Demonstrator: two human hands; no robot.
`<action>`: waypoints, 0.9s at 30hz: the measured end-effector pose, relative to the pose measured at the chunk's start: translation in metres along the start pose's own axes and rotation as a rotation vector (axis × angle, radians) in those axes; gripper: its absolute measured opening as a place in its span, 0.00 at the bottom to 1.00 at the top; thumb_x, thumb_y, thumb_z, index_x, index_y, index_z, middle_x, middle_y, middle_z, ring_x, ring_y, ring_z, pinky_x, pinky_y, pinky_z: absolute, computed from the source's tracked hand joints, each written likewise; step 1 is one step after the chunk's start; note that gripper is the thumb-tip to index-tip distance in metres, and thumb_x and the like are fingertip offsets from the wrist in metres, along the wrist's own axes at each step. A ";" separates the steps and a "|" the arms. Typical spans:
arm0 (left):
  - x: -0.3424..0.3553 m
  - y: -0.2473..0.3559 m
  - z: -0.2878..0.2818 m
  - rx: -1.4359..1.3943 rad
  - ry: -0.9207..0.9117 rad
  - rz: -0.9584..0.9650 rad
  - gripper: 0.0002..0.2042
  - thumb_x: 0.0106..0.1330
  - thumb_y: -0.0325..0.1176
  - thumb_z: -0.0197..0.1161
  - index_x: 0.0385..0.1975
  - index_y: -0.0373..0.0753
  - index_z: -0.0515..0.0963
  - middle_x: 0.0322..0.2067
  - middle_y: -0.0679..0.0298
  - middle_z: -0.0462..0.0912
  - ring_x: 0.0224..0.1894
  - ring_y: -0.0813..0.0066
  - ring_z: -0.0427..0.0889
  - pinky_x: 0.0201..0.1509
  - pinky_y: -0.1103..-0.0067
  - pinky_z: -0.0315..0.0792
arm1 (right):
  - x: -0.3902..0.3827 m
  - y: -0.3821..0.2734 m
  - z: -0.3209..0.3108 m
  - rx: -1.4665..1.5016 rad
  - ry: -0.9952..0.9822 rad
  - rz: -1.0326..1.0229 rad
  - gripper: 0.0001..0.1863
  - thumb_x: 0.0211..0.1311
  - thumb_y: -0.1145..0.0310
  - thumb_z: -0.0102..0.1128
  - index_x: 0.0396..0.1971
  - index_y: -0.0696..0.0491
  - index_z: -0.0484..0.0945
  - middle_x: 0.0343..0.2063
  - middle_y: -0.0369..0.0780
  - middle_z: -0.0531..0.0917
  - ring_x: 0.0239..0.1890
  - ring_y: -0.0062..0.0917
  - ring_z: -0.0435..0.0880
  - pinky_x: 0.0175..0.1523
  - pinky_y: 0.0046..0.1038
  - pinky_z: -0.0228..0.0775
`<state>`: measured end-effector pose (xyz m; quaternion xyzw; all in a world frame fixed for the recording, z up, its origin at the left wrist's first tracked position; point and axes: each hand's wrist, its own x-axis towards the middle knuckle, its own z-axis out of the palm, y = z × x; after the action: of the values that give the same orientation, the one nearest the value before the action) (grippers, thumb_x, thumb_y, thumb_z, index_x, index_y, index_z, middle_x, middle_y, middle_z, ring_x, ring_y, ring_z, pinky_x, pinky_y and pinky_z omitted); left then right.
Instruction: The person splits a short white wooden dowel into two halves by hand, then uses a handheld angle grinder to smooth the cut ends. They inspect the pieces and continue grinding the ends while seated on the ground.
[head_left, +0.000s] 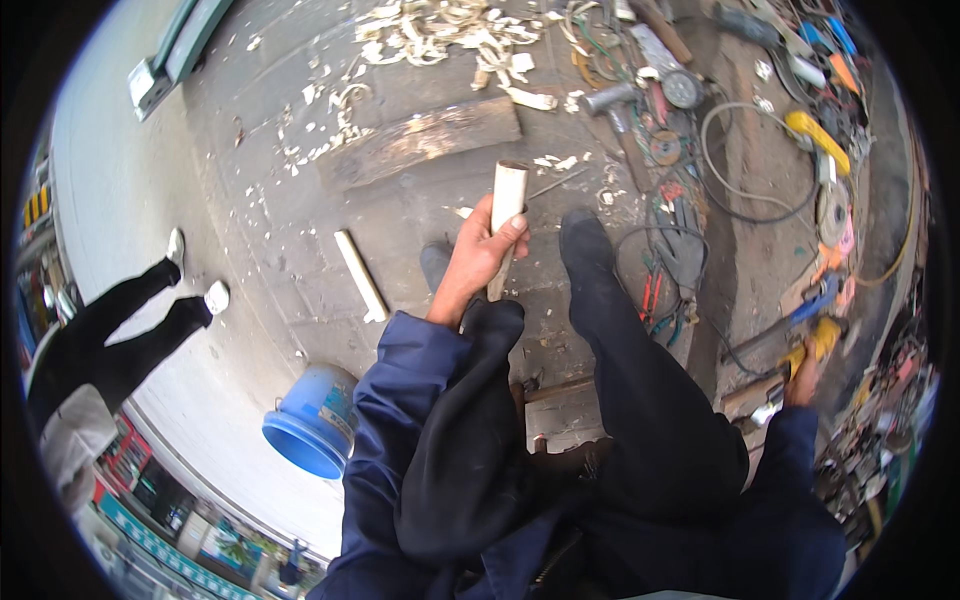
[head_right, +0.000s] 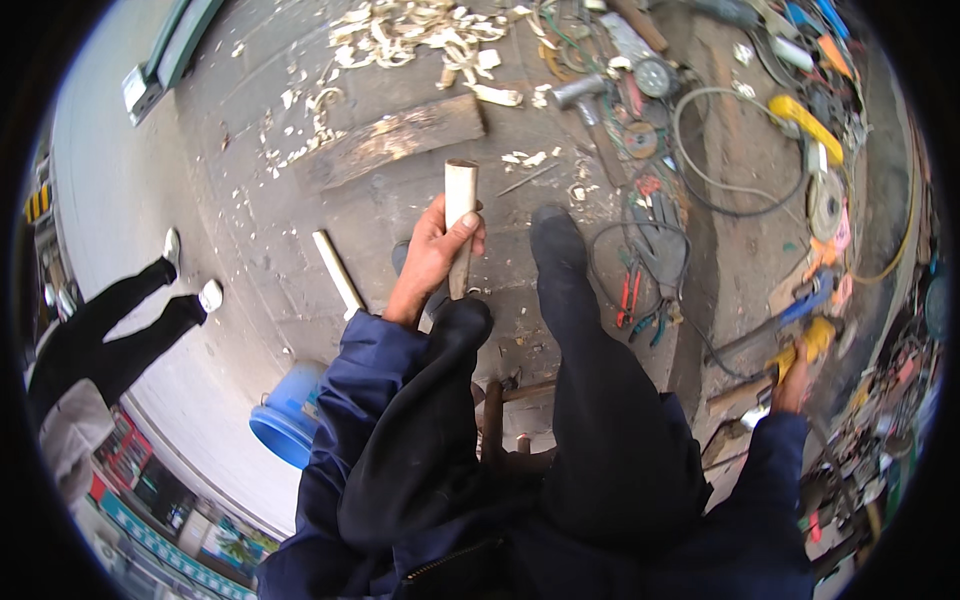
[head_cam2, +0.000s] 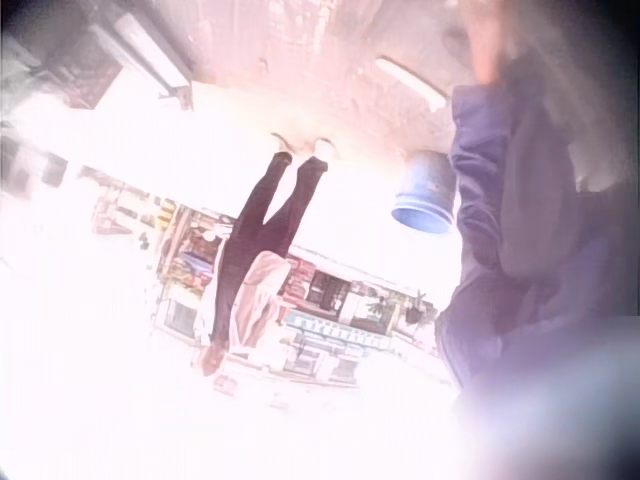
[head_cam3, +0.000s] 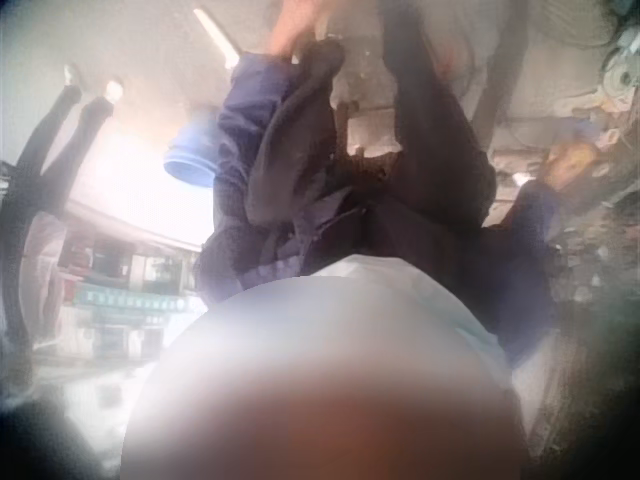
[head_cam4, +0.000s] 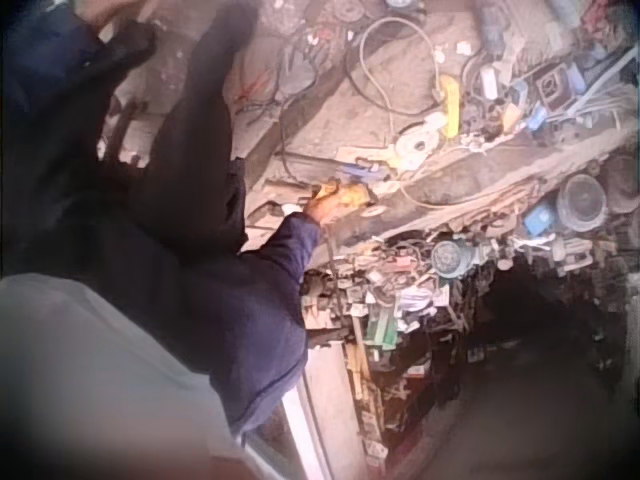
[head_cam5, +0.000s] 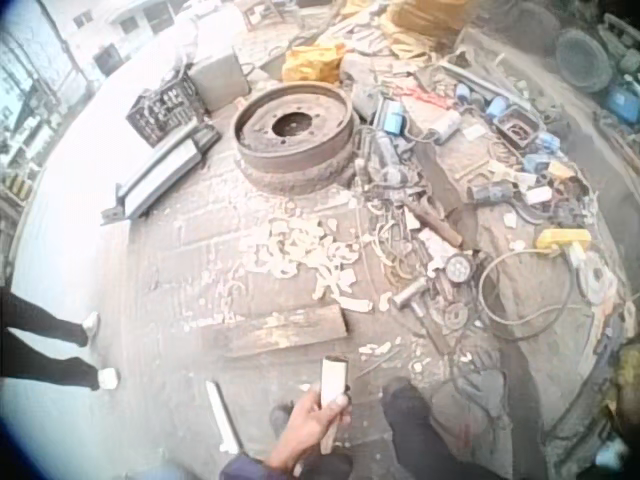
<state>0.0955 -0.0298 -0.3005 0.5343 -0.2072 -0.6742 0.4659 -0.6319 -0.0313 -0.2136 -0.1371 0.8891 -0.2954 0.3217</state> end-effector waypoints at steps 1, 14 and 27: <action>-0.001 0.001 0.000 -0.020 0.005 0.045 0.13 0.76 0.34 0.64 0.54 0.36 0.73 0.32 0.66 0.80 0.29 0.79 0.80 0.36 0.79 0.75 | -0.018 -0.004 0.000 -0.038 0.048 -0.080 0.29 0.58 0.52 0.74 0.53 0.57 0.80 0.42 0.38 0.84 0.40 0.26 0.84 0.46 0.31 0.77; -0.003 0.023 0.045 0.124 -0.063 0.086 0.17 0.61 0.31 0.76 0.49 0.37 0.84 0.36 0.71 0.85 0.35 0.86 0.79 0.41 0.81 0.76 | -0.250 -0.136 0.315 -0.313 -0.833 -0.665 0.27 0.55 0.72 0.76 0.54 0.60 0.74 0.40 0.37 0.83 0.38 0.21 0.82 0.45 0.25 0.76; -0.010 -0.029 0.014 -0.392 0.204 0.063 0.29 0.61 0.27 0.69 0.62 0.33 0.65 0.34 0.60 0.82 0.17 0.78 0.81 0.19 0.81 0.77 | -0.352 -0.056 0.498 -0.540 -1.089 -0.907 0.26 0.53 0.64 0.71 0.47 0.65 0.74 0.37 0.44 0.83 0.37 0.27 0.82 0.42 0.33 0.76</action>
<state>0.0712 -0.0107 -0.3135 0.4921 -0.0406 -0.6293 0.6001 -0.0378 -0.1402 -0.3138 -0.6896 0.5028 -0.0615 0.5176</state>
